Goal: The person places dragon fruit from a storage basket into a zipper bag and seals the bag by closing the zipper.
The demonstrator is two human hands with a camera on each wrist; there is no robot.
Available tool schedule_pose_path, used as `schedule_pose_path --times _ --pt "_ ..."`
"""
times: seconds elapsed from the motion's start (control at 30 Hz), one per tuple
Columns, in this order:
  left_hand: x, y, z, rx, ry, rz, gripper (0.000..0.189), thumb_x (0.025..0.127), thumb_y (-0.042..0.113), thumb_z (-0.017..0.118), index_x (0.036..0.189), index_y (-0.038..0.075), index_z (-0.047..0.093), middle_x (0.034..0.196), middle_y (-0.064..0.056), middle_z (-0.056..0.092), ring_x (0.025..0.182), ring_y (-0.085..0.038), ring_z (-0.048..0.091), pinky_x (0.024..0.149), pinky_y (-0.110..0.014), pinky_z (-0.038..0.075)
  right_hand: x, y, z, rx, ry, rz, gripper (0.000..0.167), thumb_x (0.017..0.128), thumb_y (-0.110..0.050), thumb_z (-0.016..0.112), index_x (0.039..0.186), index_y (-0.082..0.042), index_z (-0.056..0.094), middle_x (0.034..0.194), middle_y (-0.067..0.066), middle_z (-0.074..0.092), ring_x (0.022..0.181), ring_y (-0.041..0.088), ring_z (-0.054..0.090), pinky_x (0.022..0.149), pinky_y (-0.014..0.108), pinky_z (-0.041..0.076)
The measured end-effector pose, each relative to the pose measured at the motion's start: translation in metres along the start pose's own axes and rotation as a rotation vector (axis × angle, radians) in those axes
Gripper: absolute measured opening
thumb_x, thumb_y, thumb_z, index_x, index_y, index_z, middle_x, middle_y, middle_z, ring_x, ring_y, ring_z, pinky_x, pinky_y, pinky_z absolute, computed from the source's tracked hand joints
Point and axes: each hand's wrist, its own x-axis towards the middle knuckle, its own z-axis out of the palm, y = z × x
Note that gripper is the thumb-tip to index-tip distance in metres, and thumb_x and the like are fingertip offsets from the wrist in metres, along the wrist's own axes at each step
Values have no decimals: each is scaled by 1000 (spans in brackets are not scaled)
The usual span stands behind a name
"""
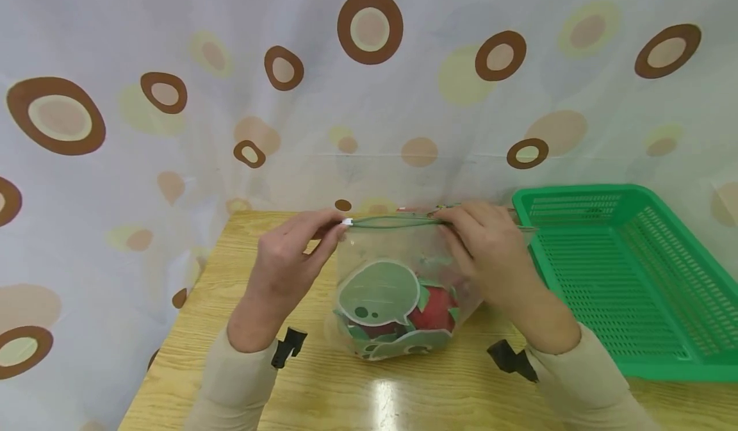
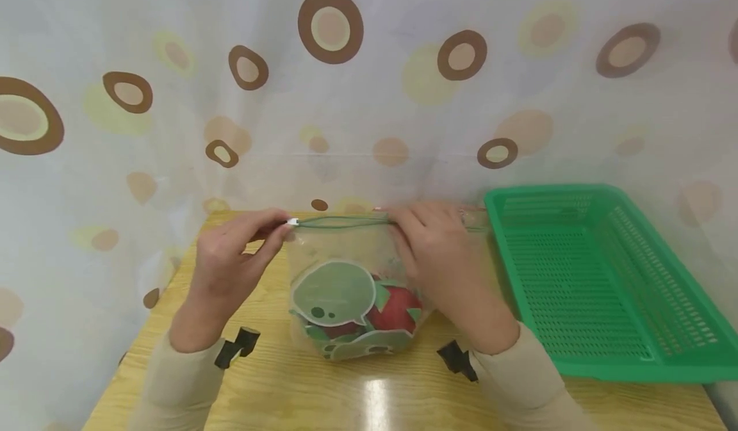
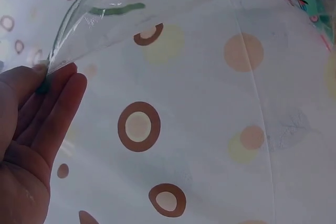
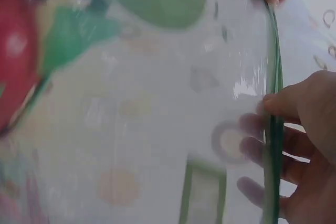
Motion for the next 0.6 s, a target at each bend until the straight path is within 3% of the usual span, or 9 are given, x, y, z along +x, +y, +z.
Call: schedule_pose_path --times 0.13,0.27,0.33,0.47,0.6 --pt "4 6 7 -18 -7 12 17 85 3 76 100 -1 70 91 -9 74 75 -14 73 68 -23 60 8 -21 14 35 -9 -63 20 90 -8 71 107 0 69 95 11 71 89 29 66 80 45 52" --pt "4 6 8 -37 -31 17 18 85 1 75 102 -1 70 91 -9 74 75 -14 73 70 -19 60 14 -34 26 50 5 -78 24 100 -21 60 105 -1 70 96 11 72 92 27 68 77 41 53" --pt "3 6 6 -56 -42 14 18 84 1 76 101 -1 70 91 -9 74 75 -14 73 70 -19 59 15 -36 28 57 6 -81 30 102 -26 53 101 -1 70 94 10 71 91 27 67 77 40 52" --pt "3 3 2 -81 -85 3 17 85 2 75 102 1 70 92 -7 75 76 -13 73 70 -19 59 17 -34 31 70 6 -120 29 103 -23 51 95 -1 67 90 9 69 85 26 63 73 38 50" --pt "4 1 -3 -85 -164 20 24 87 5 75 110 5 69 98 -4 75 79 -10 71 70 -19 58 17 -30 31 77 -3 -159 30 105 -21 48 94 0 66 88 8 67 81 25 59 67 35 45"
